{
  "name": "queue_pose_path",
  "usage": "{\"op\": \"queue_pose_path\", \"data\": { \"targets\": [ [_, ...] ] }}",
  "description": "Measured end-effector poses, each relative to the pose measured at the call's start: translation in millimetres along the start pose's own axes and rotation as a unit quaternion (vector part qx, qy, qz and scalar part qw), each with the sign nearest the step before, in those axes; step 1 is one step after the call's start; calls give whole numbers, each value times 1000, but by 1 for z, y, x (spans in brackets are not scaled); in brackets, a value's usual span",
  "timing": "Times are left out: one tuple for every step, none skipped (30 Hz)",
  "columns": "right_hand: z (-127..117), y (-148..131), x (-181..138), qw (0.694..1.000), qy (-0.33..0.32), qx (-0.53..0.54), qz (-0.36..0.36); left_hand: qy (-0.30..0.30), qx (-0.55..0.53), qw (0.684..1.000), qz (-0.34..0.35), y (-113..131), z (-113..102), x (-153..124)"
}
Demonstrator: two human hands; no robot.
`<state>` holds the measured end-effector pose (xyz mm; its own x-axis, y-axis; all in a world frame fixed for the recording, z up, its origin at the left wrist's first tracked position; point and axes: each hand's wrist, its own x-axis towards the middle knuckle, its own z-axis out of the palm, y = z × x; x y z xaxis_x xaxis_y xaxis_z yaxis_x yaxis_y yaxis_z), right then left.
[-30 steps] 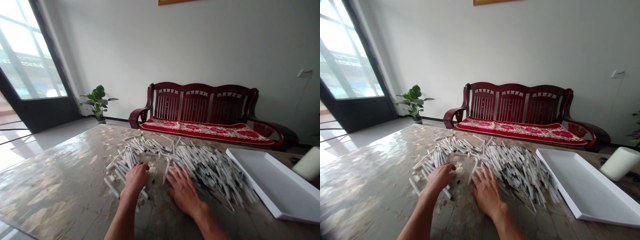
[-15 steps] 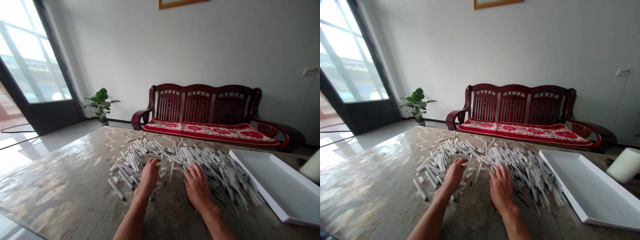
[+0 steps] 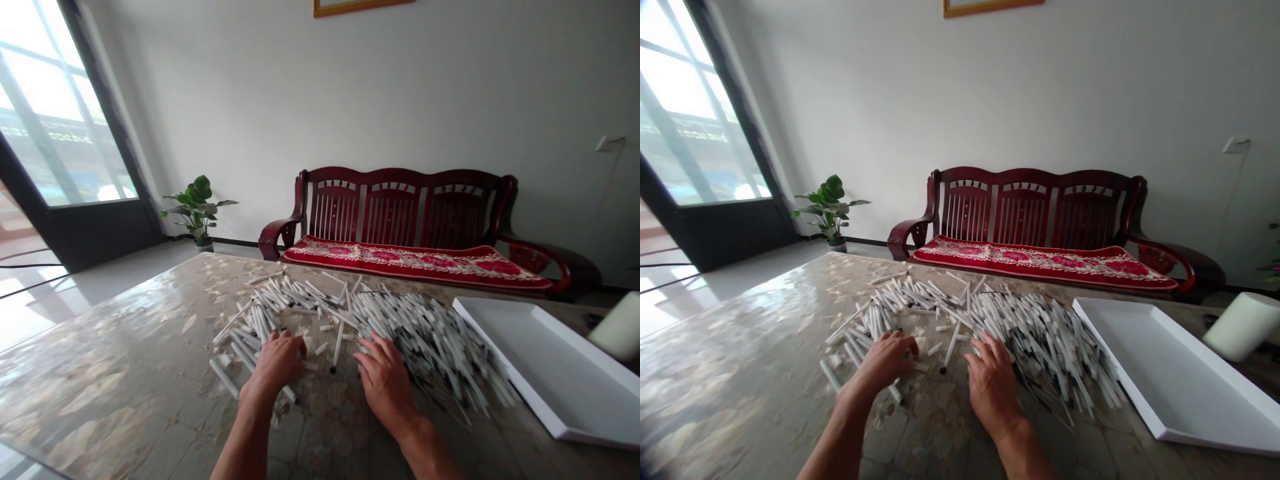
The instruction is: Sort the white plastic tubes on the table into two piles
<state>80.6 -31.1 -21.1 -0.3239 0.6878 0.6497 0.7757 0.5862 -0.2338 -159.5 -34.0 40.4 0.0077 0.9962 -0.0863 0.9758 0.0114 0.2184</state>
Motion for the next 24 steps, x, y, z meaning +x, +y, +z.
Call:
{"op": "queue_pose_path", "data": {
  "targets": [
    [0, -1, 0, 1000, 2, 5, 1, -6, 13, 1000, -3, 0, -1, -1],
    [-1, -1, -1, 1000, 4, 10, 3, -9, 22, 1000, -8, 0, -1, -2],
    [-1, -1, 0, 1000, 7, 16, 6, -10, 27, 1000, -12, 1, -1, -1],
    [-1, -2, 0, 1000, 9, 21, 10, -10, 27, 1000, -12, 2, -1, 0],
    [-2, -2, 1, 999, 9, 29, 14, -7, 22, 1000, -5, 5, 0, 2],
    [-2, -3, 1, 999, 9, 39, 18, -3, 12, 1000, 10, 8, 1, 4],
    [-4, -3, 3, 998, 7, 51, 23, 4, -2, 999, 32, 13, 2, 5],
    [-5, -3, 4, 997, 5, 66, 31, 15, -19, 998, 60, 18, 4, 7],
    [-8, -3, 5, 996, 3, 82, 41, 28, -36, 995, 92, 25, 6, 8],
    [-11, -4, 7, 994, -1, 99, 53, 44, -54, 990, 126, 31, 7, 8],
    [-14, -4, 8, 991, -8, 116, 66, 61, -69, 983, 161, 38, 9, 8],
    [-18, -4, 9, 987, -20, 133, 83, 79, -82, 974, 196, 44, 12, 7],
    [-22, -4, 11, 983, -41, 149, 103, 96, -91, 964, 230, 50, 14, 6],
    [-25, -3, 12, 976, -69, 163, 125, 109, -98, 955, 259, 55, 17, 5],
    [-28, -3, 12, 969, -101, 175, 145, 119, -101, 947, 282, 59, 19, 4],
    [-30, -3, 13, 960, -129, 188, 163, 123, -103, 942, 295, 62, 21, 4],
    [-31, -2, 13, 953, -150, 198, 174, 124, -104, 941, 299, 64, 24, 3],
    [-31, -2, 13, 949, -160, 205, 177, 120, -106, 942, 296, 65, 25, 3],
    [-31, -1, 13, 949, -160, 209, 173, 114, -111, 944, 290, 65, 27, 4],
    [-31, 1, 14, 952, -153, 209, 166, 106, -120, 946, 283, 65, 28, 4],
    [-31, 3, 14, 956, -143, 203, 158, 99, -135, 947, 273, 64, 29, 5],
    [-32, 5, 14, 960, -132, 193, 152, 95, -157, 948, 261, 64, 30, 5],
    [-32, 8, 14, 965, -119, 181, 150, 93, -187, 946, 246, 63, 30, 6],
    [-34, 12, 15, 968, -106, 169, 152, 93, -226, 942, 228, 62, 31, 8]
  ]
}}
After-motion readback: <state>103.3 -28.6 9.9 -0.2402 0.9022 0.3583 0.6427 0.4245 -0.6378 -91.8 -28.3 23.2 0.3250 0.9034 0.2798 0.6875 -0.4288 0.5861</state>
